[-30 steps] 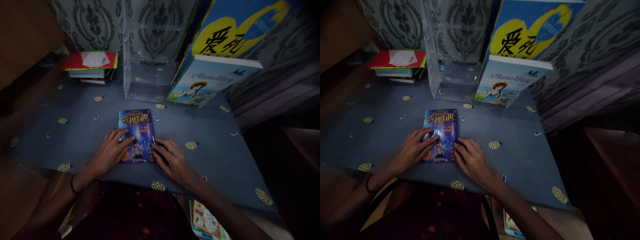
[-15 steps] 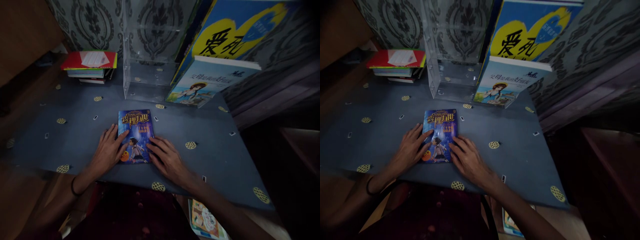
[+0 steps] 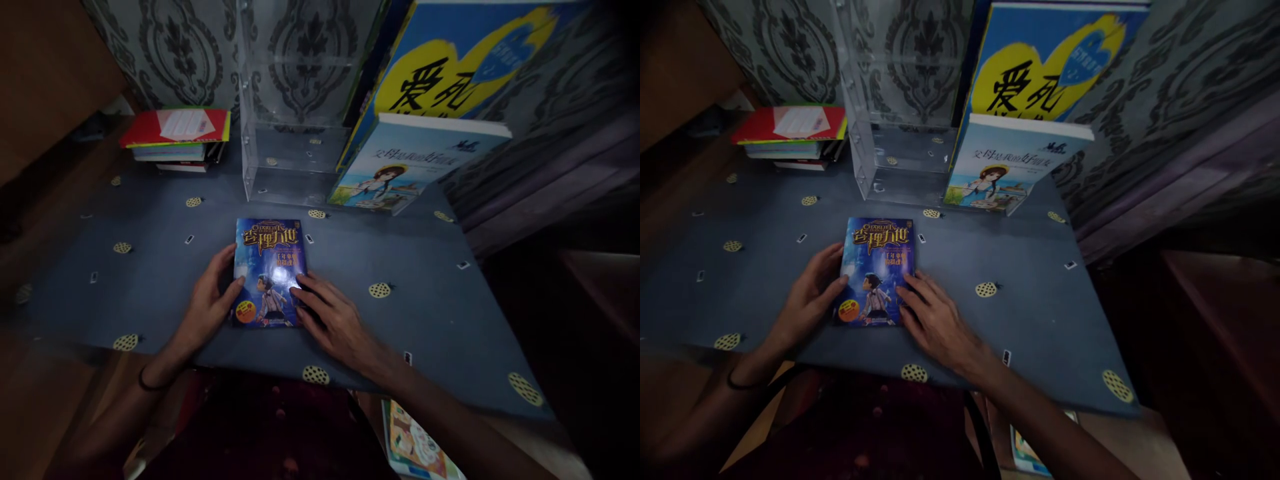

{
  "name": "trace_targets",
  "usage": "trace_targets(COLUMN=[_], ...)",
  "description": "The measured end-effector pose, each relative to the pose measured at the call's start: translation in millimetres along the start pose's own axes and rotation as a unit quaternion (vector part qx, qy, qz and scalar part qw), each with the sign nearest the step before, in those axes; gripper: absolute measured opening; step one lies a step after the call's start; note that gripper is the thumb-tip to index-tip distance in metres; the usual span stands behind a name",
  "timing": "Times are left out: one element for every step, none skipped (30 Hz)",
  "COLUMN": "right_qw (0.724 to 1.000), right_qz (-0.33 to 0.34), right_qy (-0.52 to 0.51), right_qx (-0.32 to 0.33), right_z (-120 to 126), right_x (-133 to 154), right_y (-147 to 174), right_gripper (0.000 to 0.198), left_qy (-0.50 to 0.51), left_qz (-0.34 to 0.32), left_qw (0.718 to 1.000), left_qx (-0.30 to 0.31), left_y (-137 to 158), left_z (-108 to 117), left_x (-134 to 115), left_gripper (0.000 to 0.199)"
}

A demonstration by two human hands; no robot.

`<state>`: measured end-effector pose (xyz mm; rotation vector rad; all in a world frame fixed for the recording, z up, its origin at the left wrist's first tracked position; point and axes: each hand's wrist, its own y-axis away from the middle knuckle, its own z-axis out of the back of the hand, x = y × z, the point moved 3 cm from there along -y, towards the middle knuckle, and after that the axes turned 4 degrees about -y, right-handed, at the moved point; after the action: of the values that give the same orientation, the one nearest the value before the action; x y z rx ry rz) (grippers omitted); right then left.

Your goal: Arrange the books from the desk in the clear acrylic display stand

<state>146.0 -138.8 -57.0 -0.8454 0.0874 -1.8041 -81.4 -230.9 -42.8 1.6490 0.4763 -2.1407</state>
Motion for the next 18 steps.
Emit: trace_targets(right_qw=[1.000,1.000,1.000,1.000,1.000,1.000,0.999,0.999,0.999,0.998,0.996,0.994,0.992,0.989,0.986,0.982,0.975,0.966], right_qz=[-0.003,-0.005,-0.008,-0.010,-0.012,-0.015,-0.019,-0.025,-0.034,-0.046,-0.060,-0.075,-0.089,-0.101,-0.111,-0.124,-0.140,-0.159], right_qy=[-0.002,-0.004,-0.007,-0.010,-0.013,-0.016,-0.019,-0.024,-0.031,-0.041,-0.052,-0.066,-0.080,-0.096,-0.113,-0.133,-0.159,-0.192], right_qx=[-0.002,-0.005,-0.008,-0.011,-0.014,-0.018,-0.022,-0.026,-0.029,-0.032,-0.034,-0.036,-0.039,-0.045,-0.050,-0.056,-0.063,-0.071], right_z=[0.0,0.1,0.0,-0.2,-0.5,-0.7,-1.0,-1.2,-1.3,-1.2,-0.9,-0.6,-0.1,0.4,0.8,0.8,0.4,-0.2], right_x=[-0.4,-0.8,-1.3,-1.7,-2.2,-2.9,-3.8,-4.8,-6.1,-7.4,-8.8,-10.1,-11.3,-12.4,-13.4,-14.5,-16.0,-17.7], right_y=[0.4,0.8,1.2,1.6,2.0,2.4,2.7,3.0,3.2,3.4,3.7,3.9,4.1,4.3,4.4,4.3,3.9,3.1], right_gripper=[0.034,0.034,0.034,0.034,0.034,0.034,0.035,0.036,0.037,0.038,0.040,0.042,0.044,0.045,0.046,0.047,0.048,0.053], left_qy=[0.058,0.107,0.151,0.191,0.225,0.252,0.274,0.292,0.308,0.323,0.335,0.345,0.354,0.361,0.367,0.372,0.375,0.378], left_qz=[0.024,0.051,0.083,0.120,0.155,0.184,0.205,0.219,0.226,0.230,0.235,0.238,0.240,0.240,0.239,0.238,0.237,0.237], left_qw=[0.998,0.993,0.985,0.973,0.961,0.950,0.940,0.931,0.924,0.918,0.912,0.908,0.904,0.901,0.898,0.897,0.896,0.895], left_qx=[-0.015,-0.026,-0.033,-0.037,-0.034,-0.024,-0.014,-0.007,-0.005,-0.007,-0.012,-0.018,-0.022,-0.024,-0.024,-0.025,-0.026,-0.026], left_y=[-1.1,-2.4,-3.7,-5.0,-6.2,-7.3,-8.2,-9.0,-9.7,-10.0,-10.1,-10.0,-9.9,-9.7,-9.7,-9.9,-10.2,-10.7], left_z=[-1.6,-3.8,-6.6,-9.7,-13.5,-17.5,-21.3,-24.6,-27.2,-29.2,-30.8,-32.0,-33.0,-33.9,-34.6,-35.2,-35.7,-36.2], left_x=[-0.3,-0.1,0.6,1.6,2.6,3.1,3.3,3.2,2.9,2.5,2.3,2.0,1.6,1.0,0.4,0.0,-0.2,0.1], left_gripper=[0.061,0.062,0.062,0.060,0.056,0.051,0.046,0.041,0.038,0.035,0.033,0.032,0.030,0.029,0.028,0.027,0.028,0.028])
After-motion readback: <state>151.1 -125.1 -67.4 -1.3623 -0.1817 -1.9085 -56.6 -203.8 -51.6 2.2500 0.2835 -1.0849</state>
